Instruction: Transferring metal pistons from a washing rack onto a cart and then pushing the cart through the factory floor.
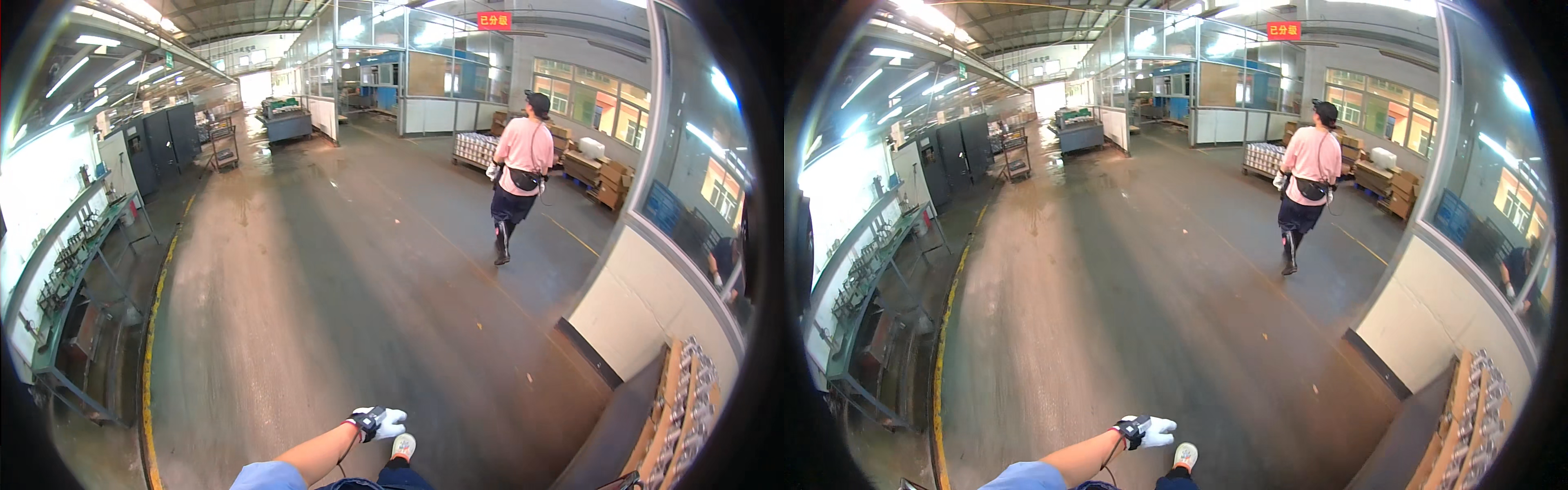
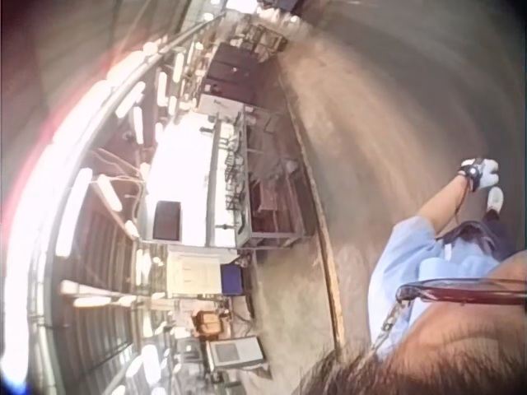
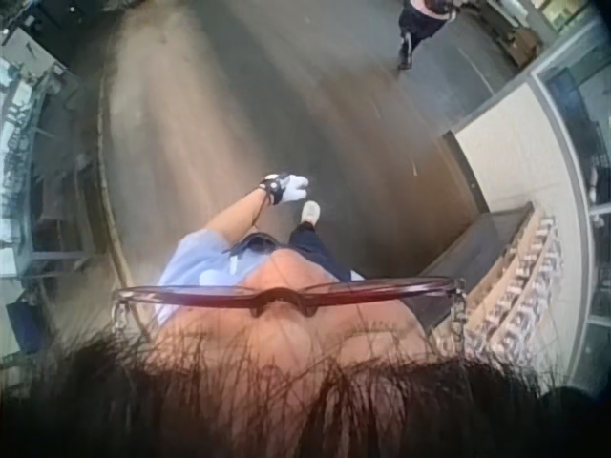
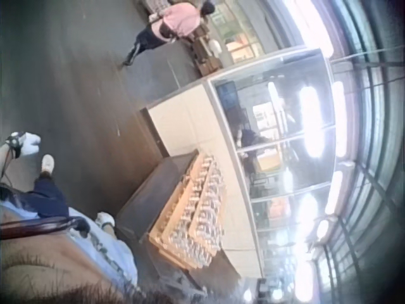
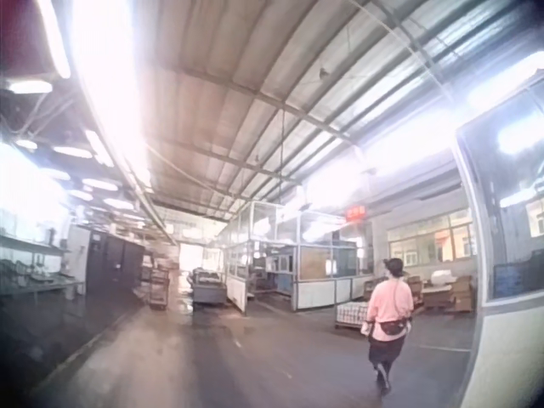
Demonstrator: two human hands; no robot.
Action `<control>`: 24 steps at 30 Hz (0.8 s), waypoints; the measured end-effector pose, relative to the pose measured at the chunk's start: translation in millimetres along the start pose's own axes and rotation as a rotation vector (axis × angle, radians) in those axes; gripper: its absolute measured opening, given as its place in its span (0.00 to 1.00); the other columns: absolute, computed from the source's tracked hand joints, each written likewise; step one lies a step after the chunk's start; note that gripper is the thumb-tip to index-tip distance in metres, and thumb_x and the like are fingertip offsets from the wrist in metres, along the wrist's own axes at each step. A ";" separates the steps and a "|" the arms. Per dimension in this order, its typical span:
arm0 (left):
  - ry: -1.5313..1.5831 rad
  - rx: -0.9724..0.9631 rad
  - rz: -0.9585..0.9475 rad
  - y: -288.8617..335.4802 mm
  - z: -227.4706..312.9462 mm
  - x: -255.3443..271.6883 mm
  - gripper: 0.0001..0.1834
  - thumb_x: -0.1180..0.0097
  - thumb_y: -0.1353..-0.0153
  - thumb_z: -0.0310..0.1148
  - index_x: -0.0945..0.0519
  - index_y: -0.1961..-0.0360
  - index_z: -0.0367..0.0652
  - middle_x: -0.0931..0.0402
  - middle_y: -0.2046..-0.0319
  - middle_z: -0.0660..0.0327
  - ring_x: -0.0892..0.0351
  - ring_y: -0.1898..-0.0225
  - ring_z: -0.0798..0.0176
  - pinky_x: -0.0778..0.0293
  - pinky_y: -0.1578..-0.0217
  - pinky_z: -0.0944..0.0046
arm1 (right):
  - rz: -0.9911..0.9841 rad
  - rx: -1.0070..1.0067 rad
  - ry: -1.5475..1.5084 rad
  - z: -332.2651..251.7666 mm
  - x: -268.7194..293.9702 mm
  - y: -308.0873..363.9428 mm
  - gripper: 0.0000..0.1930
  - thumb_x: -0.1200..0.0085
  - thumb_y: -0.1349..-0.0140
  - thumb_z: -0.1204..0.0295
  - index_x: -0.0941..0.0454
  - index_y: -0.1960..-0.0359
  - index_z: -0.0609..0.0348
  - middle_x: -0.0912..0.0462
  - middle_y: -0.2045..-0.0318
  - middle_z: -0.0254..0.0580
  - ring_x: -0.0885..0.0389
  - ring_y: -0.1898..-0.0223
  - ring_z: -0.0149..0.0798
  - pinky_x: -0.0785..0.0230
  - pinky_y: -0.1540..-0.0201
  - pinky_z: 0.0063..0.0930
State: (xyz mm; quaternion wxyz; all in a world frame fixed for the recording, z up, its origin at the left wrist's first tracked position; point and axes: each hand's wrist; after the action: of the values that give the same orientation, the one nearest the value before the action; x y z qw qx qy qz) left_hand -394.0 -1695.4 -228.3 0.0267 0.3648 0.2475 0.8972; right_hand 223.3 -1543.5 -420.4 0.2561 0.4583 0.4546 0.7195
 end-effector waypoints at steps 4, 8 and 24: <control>-0.008 0.412 0.104 -23.1 -126.4 5.9 0.30 0.56 0.35 0.54 0.23 0.39 0.50 0.20 0.42 0.47 0.20 0.43 0.40 0.26 0.42 0.44 | 0.083 0.185 0.152 -136.5 146.6 -32.6 0.15 0.46 0.36 0.59 0.15 0.58 0.54 0.13 0.62 0.49 0.16 0.55 0.52 0.24 0.53 0.45; -0.233 0.645 -0.202 36.0 -308.4 -89.7 0.23 0.57 0.34 0.51 0.17 0.48 0.54 0.16 0.55 0.50 0.17 0.51 0.46 0.23 0.51 0.49 | 0.162 0.495 0.286 -277.3 307.6 -44.5 0.12 0.43 0.39 0.61 0.15 0.61 0.54 0.14 0.67 0.47 0.16 0.61 0.53 0.24 0.58 0.43; 0.058 0.680 -0.207 -157.4 -414.6 123.1 0.12 0.50 0.36 0.45 0.17 0.59 0.58 0.16 0.63 0.57 0.16 0.62 0.52 0.21 0.60 0.53 | 0.124 0.444 0.218 -523.6 660.9 -207.8 0.06 0.45 0.46 0.72 0.16 0.76 0.56 0.13 0.66 0.49 0.15 0.54 0.50 0.28 0.41 0.45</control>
State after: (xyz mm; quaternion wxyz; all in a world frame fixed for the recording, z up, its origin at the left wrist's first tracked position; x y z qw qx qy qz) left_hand -781.9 -1705.5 -475.8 -0.0125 0.3002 0.5684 0.7659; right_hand -550.5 -1149.6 -410.4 0.0540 0.4502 0.5974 0.6614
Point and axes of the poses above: each hand's wrist, its own y-axis away from the middle knuckle, its own x-axis out of the back of the hand, z = x × y
